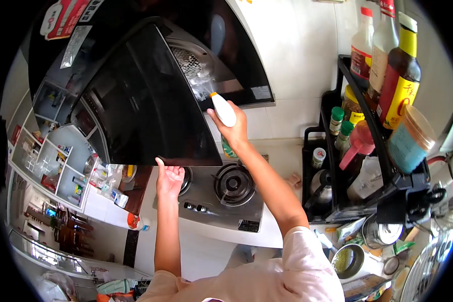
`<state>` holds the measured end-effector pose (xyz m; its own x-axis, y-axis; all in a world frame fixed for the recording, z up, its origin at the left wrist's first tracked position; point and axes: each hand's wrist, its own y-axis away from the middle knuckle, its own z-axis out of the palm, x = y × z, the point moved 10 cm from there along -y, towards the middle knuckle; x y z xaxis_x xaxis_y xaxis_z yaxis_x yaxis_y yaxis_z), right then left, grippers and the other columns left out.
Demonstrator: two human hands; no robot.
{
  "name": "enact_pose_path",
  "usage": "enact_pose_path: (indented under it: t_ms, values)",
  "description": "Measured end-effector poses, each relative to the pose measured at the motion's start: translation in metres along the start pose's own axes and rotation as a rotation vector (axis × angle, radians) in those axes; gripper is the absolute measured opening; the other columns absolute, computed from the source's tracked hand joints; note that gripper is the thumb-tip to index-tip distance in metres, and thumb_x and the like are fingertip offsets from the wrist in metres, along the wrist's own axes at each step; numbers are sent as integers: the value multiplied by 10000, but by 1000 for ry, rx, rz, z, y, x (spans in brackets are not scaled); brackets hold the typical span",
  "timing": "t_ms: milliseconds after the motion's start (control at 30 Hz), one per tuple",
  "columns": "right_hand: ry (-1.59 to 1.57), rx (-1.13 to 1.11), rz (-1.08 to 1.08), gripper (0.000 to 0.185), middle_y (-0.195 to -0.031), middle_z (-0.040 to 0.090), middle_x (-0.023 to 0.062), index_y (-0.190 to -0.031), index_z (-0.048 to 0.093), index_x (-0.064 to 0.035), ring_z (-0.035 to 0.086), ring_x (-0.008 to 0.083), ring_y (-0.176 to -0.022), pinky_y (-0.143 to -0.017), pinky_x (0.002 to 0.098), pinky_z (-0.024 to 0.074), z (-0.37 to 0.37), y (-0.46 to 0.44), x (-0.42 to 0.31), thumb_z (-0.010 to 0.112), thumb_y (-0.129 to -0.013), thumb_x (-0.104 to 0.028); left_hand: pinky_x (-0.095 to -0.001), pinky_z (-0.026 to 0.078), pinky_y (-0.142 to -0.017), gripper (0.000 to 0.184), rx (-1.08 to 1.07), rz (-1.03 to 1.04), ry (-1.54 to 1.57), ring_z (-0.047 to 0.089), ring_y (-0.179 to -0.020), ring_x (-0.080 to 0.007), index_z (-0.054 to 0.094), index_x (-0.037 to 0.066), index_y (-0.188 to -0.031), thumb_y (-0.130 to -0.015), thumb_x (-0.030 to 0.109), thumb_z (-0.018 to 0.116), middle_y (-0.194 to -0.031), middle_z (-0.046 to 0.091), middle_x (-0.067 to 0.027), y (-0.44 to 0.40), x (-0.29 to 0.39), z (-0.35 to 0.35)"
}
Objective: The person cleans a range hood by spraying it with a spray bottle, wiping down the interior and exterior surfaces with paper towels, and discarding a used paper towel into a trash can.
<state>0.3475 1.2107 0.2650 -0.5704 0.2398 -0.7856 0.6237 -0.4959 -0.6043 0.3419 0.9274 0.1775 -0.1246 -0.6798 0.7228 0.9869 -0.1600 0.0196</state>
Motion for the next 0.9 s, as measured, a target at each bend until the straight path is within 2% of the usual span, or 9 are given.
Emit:
enact_pose_path:
  t_ms: [67,233,267,333,400,467,667,767,900]
  values:
    - [-52,117,-78,280,-710,612,84,-872,612,-18,547,141,-631,-617,290,470,-11,8,-7,774,-775,-225,-304,421,-798,465,23,-18,-14,569,-896,-147,594,104,-1073,-875,524,559,-997,631,-4,-3,-1,-1]
    - [57,26,169,269,-792,635,36,-976,627,-5,584,96,-755,-691,263,484,-18,28,21,737,-801,-178,-333,460,-846,401,-150,-147,14,585,-988,-194,596,120,-992,-894,504,533,-1005,628,-40,1,-6,3]
    - [139,45,9,253,-815,648,43,-1016,625,3,601,113,-760,-710,270,493,-23,37,15,690,-820,-144,-362,449,-909,418,-333,-140,24,564,-1095,-243,574,112,-1021,-903,508,512,-1085,619,-62,0,-9,-1]
    - [163,173,75,348,-967,666,97,-1098,593,24,630,186,-881,-822,314,494,-44,66,63,682,-786,-101,-368,420,-973,469,-531,-137,-41,496,-1217,-288,492,81,-1220,-939,456,482,-1284,536,-117,22,0,9]
    - [110,148,68,354,-1012,655,89,-1090,594,15,613,183,-951,-881,299,460,-47,96,57,676,-753,-59,-362,425,-964,487,-492,-205,-188,517,-1193,-282,431,62,-1317,-958,385,491,-1305,517,-153,32,4,-20]
    - [203,195,245,353,-920,636,37,-1051,597,6,588,139,-846,-800,276,461,-48,138,58,734,-745,-107,-355,430,-957,475,-501,-318,-256,543,-1161,-274,410,42,-1343,-971,326,489,-1310,510,-179,34,0,-78]
    - [451,151,156,302,-958,625,42,-1089,593,-20,567,122,-902,-833,265,445,22,236,12,661,-805,-98,-318,467,-909,343,-537,-335,-546,604,-1032,-184,514,16,-1206,-888,84,624,-1130,624,-114,36,-40,-238]
    - [412,209,347,327,-964,620,50,-1089,590,-12,569,139,-891,-826,273,450,67,294,5,664,-785,-107,-342,479,-873,602,-689,-248,-848,579,-1056,-181,485,78,-1279,-766,223,765,-1187,590,-103,65,-42,-244]
    - [345,89,425,310,-947,590,62,-1036,599,1,562,144,-854,-782,287,459,144,346,6,688,-774,-139,-393,379,-1029,923,-911,29,-946,428,-1265,-309,326,56,-1403,-655,225,839,-1382,403,-171,98,-17,-217]
